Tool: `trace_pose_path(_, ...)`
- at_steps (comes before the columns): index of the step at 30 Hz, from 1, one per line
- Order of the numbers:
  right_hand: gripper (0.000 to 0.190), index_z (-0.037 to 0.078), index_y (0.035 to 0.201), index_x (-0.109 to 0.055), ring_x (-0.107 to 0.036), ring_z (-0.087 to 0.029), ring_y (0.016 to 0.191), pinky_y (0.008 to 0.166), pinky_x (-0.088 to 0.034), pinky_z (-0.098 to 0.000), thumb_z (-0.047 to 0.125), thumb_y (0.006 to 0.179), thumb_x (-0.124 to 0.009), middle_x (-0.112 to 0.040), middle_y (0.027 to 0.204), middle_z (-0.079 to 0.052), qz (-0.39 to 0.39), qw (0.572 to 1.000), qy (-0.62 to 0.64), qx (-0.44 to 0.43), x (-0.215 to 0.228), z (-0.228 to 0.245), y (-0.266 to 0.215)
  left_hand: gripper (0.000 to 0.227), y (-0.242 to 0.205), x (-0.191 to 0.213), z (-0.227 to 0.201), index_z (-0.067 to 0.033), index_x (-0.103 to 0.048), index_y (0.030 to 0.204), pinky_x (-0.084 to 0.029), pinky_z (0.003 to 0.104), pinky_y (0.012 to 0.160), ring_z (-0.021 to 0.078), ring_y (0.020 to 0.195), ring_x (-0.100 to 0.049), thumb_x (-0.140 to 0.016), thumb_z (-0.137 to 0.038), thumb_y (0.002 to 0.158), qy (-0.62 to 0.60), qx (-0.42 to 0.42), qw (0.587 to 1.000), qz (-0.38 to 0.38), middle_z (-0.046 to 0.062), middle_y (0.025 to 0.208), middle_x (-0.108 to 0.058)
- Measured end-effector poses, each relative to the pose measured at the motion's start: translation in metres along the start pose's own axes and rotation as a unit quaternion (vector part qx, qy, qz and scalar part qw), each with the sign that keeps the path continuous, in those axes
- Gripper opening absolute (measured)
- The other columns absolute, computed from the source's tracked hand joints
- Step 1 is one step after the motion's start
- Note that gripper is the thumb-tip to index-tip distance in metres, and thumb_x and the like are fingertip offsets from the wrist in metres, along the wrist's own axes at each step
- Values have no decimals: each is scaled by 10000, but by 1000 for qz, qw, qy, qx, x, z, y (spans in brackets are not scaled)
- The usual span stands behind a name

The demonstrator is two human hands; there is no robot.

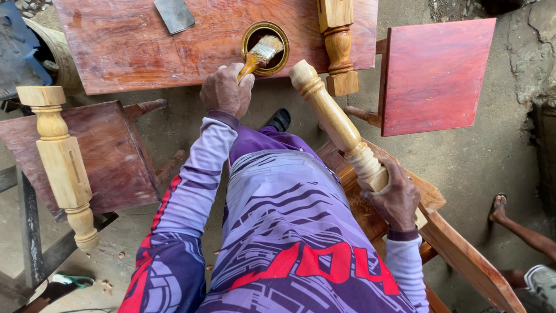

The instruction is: Applying a stain or protective finish to carved wooden furniture legs using a paint brush.

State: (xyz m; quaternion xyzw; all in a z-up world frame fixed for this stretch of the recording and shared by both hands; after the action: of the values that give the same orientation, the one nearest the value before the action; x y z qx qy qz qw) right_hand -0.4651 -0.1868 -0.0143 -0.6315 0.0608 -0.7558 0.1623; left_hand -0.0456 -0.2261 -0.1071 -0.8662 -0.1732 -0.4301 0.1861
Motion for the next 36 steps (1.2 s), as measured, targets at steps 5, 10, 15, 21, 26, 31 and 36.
trace_pose_path(5,844,173,1265,-642,-716,-319,976,782,-563,-449,282,495,-970,-716,1185,-91,-13,999,25,37,-13,11,14,283,0,8,10,-159,-799,1048,-560,467,757,331,823,-730,-730,-354,855,-90,65,994,8,144,869,-752)
trace_pose_path(10,824,159,1271,-652,-704,-322,1008,826,-559,-449,253,515,-965,-714,1150,-110,-20,998,40,45,-9,12,14,286,-2,29,10,-138,-812,1040,-565,435,756,296,792,-737,-708,-341,868,-130,77,988,27,134,836,-762)
trace_pose_path(15,874,120,1296,-643,-703,-315,1069,900,-554,-435,225,481,-941,-724,1181,-114,1,992,123,20,-14,-7,10,328,-16,43,38,-72,-780,1135,-594,383,805,231,849,-757,-708,-308,920,-228,-33,973,19,118,943,-771)
trace_pose_path(21,884,66,1330,-630,-698,-208,1060,955,-550,-369,162,498,-913,-739,1155,-98,102,947,306,1,-41,12,5,366,-56,130,12,-53,-747,1227,-573,404,815,268,915,-728,-799,-266,934,-161,-233,958,-50,119,1027,-737)
trace_pose_path(26,875,87,1335,-631,-703,-207,1061,944,-552,-363,143,515,-931,-743,1150,-92,91,957,275,27,-43,56,-17,351,-64,202,5,-151,-783,1180,-528,394,672,265,789,-673,-889,-287,875,22,-313,945,-94,74,925,-696)
trace_pose_path(31,841,96,1293,-650,-714,-266,1063,914,-561,-391,133,503,-933,-731,1156,-118,6,984,177,30,-30,105,-50,238,-55,228,-1,-177,-784,1113,-499,354,626,205,761,-635,-852,-266,902,119,-431,888,-105,23,861,-647)
trace_pose_path(36,799,94,1271,-659,-722,-259,1043,911,-565,-386,122,516,-919,-735,1127,-112,-12,985,170,10,-38,117,-79,54,-49,222,15,-204,-748,926,-484,344,570,168,683,-601,-736,-202,979,239,-464,853,-17,1,739,-591)
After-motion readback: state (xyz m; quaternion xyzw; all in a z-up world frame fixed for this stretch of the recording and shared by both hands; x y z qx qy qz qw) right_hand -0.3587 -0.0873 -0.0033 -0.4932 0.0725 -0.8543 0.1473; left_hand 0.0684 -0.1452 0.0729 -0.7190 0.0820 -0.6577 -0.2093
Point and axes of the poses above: each hand's wrist, its own y-axis towards the middle knuckle, its own x-axis out of the back of the hand, z = x × y, the point moved 7 cm from there along y, towards the middle knuckle
